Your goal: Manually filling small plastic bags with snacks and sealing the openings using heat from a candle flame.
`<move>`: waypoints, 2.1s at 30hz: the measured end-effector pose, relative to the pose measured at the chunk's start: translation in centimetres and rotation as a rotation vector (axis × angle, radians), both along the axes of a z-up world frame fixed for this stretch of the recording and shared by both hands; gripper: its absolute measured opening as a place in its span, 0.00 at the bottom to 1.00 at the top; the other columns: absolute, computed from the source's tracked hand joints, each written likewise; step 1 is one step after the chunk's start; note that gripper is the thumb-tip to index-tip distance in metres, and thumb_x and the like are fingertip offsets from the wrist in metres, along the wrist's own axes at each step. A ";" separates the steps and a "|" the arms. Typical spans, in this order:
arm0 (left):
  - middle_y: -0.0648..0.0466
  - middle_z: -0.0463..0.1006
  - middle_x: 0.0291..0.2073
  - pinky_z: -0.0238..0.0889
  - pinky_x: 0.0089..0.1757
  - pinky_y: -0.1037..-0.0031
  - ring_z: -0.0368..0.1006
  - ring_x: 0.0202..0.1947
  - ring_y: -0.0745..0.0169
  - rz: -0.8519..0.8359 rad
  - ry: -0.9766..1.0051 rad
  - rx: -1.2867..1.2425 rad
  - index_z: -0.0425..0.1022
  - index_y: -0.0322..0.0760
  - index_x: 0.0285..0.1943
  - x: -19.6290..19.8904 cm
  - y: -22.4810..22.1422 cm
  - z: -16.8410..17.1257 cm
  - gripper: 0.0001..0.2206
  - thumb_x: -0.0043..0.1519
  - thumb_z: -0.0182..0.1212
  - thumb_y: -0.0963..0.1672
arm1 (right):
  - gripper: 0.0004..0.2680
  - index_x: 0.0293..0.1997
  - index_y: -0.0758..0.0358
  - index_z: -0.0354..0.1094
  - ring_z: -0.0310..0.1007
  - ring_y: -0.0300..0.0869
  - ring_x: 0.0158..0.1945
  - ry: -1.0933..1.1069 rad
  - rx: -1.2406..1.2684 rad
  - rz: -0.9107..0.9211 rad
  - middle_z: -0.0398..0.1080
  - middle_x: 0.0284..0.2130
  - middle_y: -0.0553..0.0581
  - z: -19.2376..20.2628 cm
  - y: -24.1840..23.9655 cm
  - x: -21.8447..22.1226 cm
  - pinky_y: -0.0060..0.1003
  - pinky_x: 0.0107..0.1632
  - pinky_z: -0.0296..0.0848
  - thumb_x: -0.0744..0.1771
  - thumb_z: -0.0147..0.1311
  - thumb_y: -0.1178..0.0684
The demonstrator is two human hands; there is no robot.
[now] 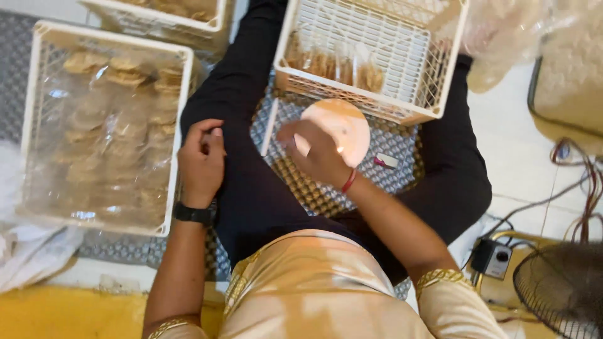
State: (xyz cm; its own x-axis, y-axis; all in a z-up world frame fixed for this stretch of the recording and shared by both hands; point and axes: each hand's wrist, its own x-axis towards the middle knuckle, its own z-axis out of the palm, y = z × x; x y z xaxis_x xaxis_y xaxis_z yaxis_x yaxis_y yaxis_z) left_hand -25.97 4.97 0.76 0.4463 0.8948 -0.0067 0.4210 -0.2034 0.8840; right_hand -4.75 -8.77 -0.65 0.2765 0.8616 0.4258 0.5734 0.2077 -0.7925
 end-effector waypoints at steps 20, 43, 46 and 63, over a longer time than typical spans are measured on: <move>0.45 0.72 0.60 0.55 0.60 0.51 0.65 0.61 0.42 0.046 0.280 0.786 0.74 0.36 0.60 -4.7 16.0 -3.9 0.17 0.61 0.66 0.36 | 0.15 0.61 0.56 0.68 0.44 0.56 0.78 -0.368 -0.385 0.719 0.55 0.72 0.59 -0.6 -0.1 -12.0 0.56 0.75 0.44 0.67 0.57 0.50; 0.57 0.82 0.31 0.65 0.48 0.66 0.75 0.35 0.61 -0.238 0.419 1.091 0.81 0.46 0.34 0.6 14.2 3.9 0.07 0.58 0.63 0.38 | 0.11 0.54 0.63 0.72 0.63 0.54 0.70 -0.005 -0.404 0.605 0.69 0.60 0.61 2.9 0.4 -10.0 0.47 0.70 0.60 0.66 0.58 0.59; 0.57 0.76 0.27 0.62 0.37 0.68 0.68 0.29 0.61 -0.274 0.316 1.140 0.77 0.44 0.32 0.8 11.5 7.8 0.05 0.62 0.62 0.41 | 0.12 0.56 0.62 0.70 0.70 0.50 0.63 0.015 -0.351 0.335 0.69 0.60 0.59 4.4 0.5 -7.7 0.41 0.63 0.68 0.66 0.55 0.59; 0.48 0.78 0.57 0.68 0.57 0.64 0.76 0.56 0.56 -0.741 -0.715 -0.469 0.68 0.42 0.68 10.3 -7.9 9.6 0.30 0.58 0.74 0.48 | 0.06 0.40 0.68 0.78 0.73 0.38 0.28 0.553 -0.049 -0.424 0.75 0.22 0.59 8.3 -11.5 -1.0 0.34 0.35 0.73 0.67 0.63 0.55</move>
